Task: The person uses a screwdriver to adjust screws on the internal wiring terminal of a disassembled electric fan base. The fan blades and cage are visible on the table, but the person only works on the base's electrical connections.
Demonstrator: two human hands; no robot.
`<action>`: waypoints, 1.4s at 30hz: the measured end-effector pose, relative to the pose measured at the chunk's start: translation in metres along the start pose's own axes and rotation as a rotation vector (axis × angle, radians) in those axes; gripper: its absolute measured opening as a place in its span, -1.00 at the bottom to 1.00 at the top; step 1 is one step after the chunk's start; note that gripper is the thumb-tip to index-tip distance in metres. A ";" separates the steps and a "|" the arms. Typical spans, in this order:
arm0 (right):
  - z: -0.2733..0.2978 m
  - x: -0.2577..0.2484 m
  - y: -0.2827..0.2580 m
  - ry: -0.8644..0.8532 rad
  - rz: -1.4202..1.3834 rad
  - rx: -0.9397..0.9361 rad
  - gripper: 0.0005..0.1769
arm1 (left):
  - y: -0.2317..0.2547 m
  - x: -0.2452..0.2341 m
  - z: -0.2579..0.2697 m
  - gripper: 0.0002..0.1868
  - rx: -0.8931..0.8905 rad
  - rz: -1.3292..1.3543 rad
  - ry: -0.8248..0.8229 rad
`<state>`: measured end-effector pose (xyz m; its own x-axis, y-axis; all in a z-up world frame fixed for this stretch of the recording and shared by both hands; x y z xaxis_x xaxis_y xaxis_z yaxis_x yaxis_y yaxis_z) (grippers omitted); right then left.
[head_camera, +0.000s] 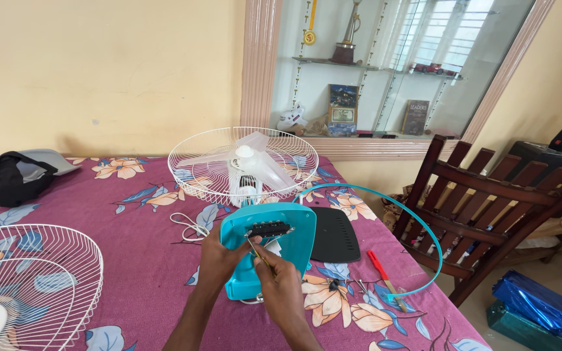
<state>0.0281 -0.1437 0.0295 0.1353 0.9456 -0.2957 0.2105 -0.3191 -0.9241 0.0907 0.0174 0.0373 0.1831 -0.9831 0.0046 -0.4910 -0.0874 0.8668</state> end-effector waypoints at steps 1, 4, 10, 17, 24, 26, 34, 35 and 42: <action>0.000 0.002 0.002 -0.019 -0.042 -0.018 -0.57 | -0.003 -0.001 0.001 -0.47 -0.006 0.015 0.006; -0.005 0.009 0.006 -0.083 -0.173 -0.036 -0.57 | -0.008 -0.004 0.000 -0.46 -0.010 0.078 0.016; -0.004 0.015 0.024 -0.186 -0.258 0.141 -0.56 | -0.022 -0.007 0.003 -0.48 -0.110 0.054 0.010; 0.000 0.001 0.031 -0.173 -0.287 0.126 -0.55 | -0.014 -0.009 0.003 -0.47 -0.042 0.127 0.014; -0.003 -0.017 0.063 -0.147 -0.339 0.152 -0.51 | -0.015 -0.009 0.002 -0.50 -0.018 0.119 0.012; -0.005 -0.022 0.074 -0.133 -0.360 0.163 -0.52 | -0.016 -0.009 0.003 -0.50 0.001 0.159 0.009; -0.009 -0.047 0.106 -0.097 -0.329 0.142 -0.52 | -0.021 -0.013 0.005 -0.31 -0.045 0.180 0.024; -0.009 -0.052 0.110 -0.077 -0.303 0.144 -0.51 | -0.016 -0.016 0.008 -0.25 -0.030 0.176 0.040; -0.010 -0.083 0.091 0.105 -0.049 -0.087 -0.58 | 0.045 -0.027 0.014 0.01 0.205 -0.122 0.103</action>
<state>0.0459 -0.2514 -0.0275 0.2226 0.9499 -0.2193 0.3018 -0.2810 -0.9110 0.0515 0.0375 0.0696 0.3324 -0.9425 -0.0339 -0.6206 -0.2457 0.7447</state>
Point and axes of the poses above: each hand's wrist, its own z-axis away from the middle knuckle, its own x-axis out of the palm, y = z × x, the point moved 10 cm from there along -z, towards the middle knuckle, and after that the axes turned 3 degrees about z, right-handed, at the moved point
